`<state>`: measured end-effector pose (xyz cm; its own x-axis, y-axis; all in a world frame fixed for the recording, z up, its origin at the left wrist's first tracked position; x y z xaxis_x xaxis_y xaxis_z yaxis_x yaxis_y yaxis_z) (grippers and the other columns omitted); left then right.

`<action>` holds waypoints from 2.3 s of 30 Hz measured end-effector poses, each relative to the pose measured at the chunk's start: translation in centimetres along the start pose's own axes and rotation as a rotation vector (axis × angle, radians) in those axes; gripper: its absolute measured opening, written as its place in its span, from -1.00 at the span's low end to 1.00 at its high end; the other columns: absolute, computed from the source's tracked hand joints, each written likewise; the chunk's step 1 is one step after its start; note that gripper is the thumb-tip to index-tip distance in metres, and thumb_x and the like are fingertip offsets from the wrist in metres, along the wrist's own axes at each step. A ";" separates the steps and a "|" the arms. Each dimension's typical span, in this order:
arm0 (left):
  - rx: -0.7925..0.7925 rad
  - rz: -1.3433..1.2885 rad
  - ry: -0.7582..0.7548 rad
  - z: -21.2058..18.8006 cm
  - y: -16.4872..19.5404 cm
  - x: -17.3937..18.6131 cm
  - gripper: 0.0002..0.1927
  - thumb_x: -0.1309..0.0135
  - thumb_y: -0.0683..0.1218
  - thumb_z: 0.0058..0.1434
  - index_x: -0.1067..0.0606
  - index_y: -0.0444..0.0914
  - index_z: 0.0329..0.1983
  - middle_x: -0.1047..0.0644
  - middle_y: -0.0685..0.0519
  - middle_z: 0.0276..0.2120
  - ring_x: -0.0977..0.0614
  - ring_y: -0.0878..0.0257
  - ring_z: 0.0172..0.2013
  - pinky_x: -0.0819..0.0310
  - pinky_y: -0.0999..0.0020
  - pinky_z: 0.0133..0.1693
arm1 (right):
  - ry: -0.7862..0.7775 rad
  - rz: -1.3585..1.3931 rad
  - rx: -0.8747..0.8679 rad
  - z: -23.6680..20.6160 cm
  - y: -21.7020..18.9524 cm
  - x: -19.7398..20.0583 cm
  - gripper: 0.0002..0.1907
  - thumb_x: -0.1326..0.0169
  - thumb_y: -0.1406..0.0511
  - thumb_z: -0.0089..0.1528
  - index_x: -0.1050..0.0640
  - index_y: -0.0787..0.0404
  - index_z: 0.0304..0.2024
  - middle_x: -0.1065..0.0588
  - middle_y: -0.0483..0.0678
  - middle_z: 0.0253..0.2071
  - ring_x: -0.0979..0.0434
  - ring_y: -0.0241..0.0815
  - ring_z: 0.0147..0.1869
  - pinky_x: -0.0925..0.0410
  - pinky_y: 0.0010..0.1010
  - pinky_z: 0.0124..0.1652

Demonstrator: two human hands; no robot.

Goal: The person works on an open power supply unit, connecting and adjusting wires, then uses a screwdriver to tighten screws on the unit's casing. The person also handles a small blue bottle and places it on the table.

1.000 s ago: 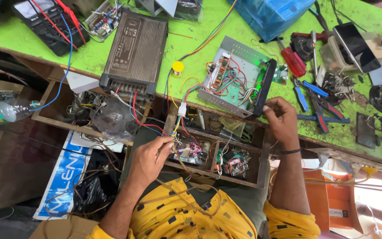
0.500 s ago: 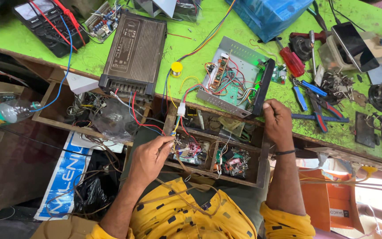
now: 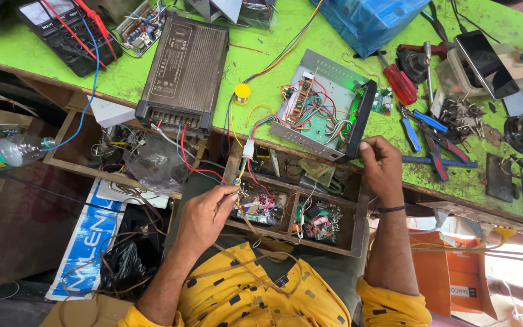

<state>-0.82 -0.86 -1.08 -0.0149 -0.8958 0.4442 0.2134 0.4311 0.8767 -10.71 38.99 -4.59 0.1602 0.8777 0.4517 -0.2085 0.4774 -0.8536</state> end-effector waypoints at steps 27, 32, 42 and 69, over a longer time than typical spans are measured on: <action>0.010 0.010 0.003 0.7 -3.4 4.3 -0.81 -0.10 -0.13 0.33 -0.56 -0.28 -0.04 -0.65 -0.11 -0.38 -0.72 0.12 -0.43 -0.50 0.28 -0.44 | -0.127 -0.101 0.095 0.4 -4.3 -4.0 -0.87 -0.18 0.37 0.26 -0.55 0.35 -0.28 -0.47 -0.12 -0.35 -0.36 -0.39 -0.33 -0.22 -0.54 -0.31; 0.000 -0.006 0.007 1.6 -4.5 4.7 -0.81 -0.10 -0.14 0.33 -0.56 -0.29 -0.03 -0.66 -0.10 -0.36 -0.73 0.12 -0.41 -0.51 0.29 -0.43 | -0.138 -0.118 0.039 1.5 -4.7 -5.1 -0.86 -0.24 0.36 0.20 -0.56 0.31 -0.29 -0.50 -0.14 -0.31 -0.37 -0.40 -0.33 -0.23 -0.55 -0.31; 0.000 -0.003 0.009 2.3 -5.9 8.3 -0.81 -0.10 -0.14 0.33 -0.56 -0.29 -0.04 -0.66 -0.09 -0.36 -0.74 0.16 -0.41 -0.51 0.32 -0.44 | -0.107 -0.126 0.034 2.3 -5.9 -8.6 -0.78 -0.32 0.35 0.14 -0.55 0.23 -0.23 -0.47 -0.19 -0.26 -0.36 -0.42 -0.26 -0.27 -0.56 -0.26; 0.028 0.014 0.007 4.0 -6.1 5.9 -0.80 -0.10 -0.12 0.33 -0.57 -0.27 -0.03 -0.67 -0.08 -0.37 -0.72 0.18 -0.46 -0.49 0.31 -0.47 | -0.104 -0.122 0.051 3.9 -3.8 -7.2 -0.81 -0.31 0.38 0.15 -0.54 0.23 -0.26 -0.48 -0.21 -0.32 -0.36 -0.43 -0.32 -0.24 -0.57 -0.30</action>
<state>-6.06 -8.31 -3.06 -0.0054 -0.8905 0.4550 0.1864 0.4461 0.8754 -14.80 31.03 -3.57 0.0870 0.8112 0.5782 -0.2430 0.5802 -0.7774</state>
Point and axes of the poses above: each hand's wrist, its own z-axis towards the middle knuckle, its own x-axis out of the back of the hand, y = z × x, the point moved 2 cm from there along z, towards the middle knuckle
